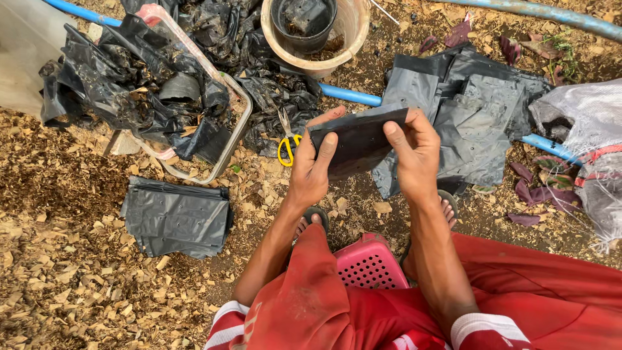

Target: The person sits on a low stool and uses yellow-handled scissors to cut black plastic sheets into smaller rectangular pieces. The person folds the sheets and cuts them one by one, stacking the finished pieces on the ground.

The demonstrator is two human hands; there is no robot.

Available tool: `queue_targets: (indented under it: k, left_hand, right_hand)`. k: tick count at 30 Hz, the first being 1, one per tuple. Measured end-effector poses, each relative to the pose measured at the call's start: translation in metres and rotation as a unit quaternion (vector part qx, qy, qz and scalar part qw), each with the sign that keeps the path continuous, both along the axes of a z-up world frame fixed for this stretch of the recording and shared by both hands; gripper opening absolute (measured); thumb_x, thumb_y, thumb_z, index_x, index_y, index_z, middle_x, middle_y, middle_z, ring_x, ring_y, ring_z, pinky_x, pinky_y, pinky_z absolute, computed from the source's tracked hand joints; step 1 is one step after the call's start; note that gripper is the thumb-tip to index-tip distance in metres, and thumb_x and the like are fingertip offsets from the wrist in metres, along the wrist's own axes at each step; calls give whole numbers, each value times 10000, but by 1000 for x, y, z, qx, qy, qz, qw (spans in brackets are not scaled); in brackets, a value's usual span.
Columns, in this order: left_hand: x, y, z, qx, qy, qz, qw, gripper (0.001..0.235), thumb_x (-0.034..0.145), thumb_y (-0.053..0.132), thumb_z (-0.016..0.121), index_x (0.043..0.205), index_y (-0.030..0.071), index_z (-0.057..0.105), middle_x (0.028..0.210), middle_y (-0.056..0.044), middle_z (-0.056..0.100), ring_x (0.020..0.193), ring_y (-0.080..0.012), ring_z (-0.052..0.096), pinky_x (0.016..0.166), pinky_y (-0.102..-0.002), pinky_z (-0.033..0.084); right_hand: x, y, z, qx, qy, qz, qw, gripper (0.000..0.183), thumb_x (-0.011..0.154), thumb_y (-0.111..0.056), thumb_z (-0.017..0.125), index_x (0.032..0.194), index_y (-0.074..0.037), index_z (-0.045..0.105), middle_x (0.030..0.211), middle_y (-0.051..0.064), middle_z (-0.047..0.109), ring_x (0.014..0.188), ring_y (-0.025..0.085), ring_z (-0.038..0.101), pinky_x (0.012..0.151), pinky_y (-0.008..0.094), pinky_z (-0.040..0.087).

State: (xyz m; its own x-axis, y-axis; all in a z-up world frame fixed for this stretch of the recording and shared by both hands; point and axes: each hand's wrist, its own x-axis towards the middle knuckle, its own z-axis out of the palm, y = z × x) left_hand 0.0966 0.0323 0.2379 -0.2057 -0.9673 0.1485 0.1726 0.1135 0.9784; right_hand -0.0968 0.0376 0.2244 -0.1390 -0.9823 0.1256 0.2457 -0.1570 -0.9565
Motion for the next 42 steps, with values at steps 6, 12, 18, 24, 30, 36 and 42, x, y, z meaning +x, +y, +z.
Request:
queue_targets:
  k: [6,12,18,24,30,36,42]
  left_hand:
    - [-3,5,16,-29,-1,-2,1000,450,1150,284,491,1489,-12,471,1495,-120,553,1388,-175,524,1204,-326,400]
    - [-6,6,19,42,23,3,999,384,1121,294,557,1344,-12,626,1217,-80,700,1119,-129,646,1018,-293,525]
    - [-7,6,17,56,61,2,997,352,1125,280,558,1316,-7,627,1200,-72,702,1101,-110,646,1009,-277,524]
    - [-10,7,16,41,41,10,998,365,1115,287,559,1309,-13,635,1212,-91,720,1084,-118,674,973,-279,559]
    - [-14,7,17,49,46,21,998,380,1118,299,555,1305,-20,641,1198,-92,731,1085,-127,684,984,-289,562]
    - [-13,5,18,51,-7,31,998,400,1094,317,581,1281,-22,682,1154,-87,740,1050,-120,682,946,-280,558]
    - [-12,4,16,28,-56,44,997,372,1103,306,571,1249,-14,693,1091,-68,765,1001,-107,692,917,-273,568]
  right_hand:
    - [-1,7,9,-21,-78,-18,997,102,1075,-93,696,1118,-41,619,1035,1,693,932,50,607,895,226,483]
    - [-4,11,11,3,21,-49,999,117,1041,-111,731,1036,-34,645,947,-31,679,852,27,583,805,199,459]
    - [-5,12,11,5,58,-59,997,162,1044,-118,744,952,-38,637,874,-52,648,792,13,532,741,189,425]
    - [2,7,13,2,-44,-48,998,117,1044,-127,719,1014,-47,639,927,-46,644,851,25,553,814,202,449]
    - [7,4,13,19,-103,-33,994,99,1036,-111,714,1028,-41,645,939,-16,668,860,51,581,845,223,468]
    - [5,4,5,7,-11,-70,997,134,1055,-132,722,1001,-45,636,909,-40,640,837,30,545,804,206,440]
    - [3,6,9,11,-1,-60,998,151,1071,-117,734,987,-50,627,893,-52,633,785,18,527,779,204,427]
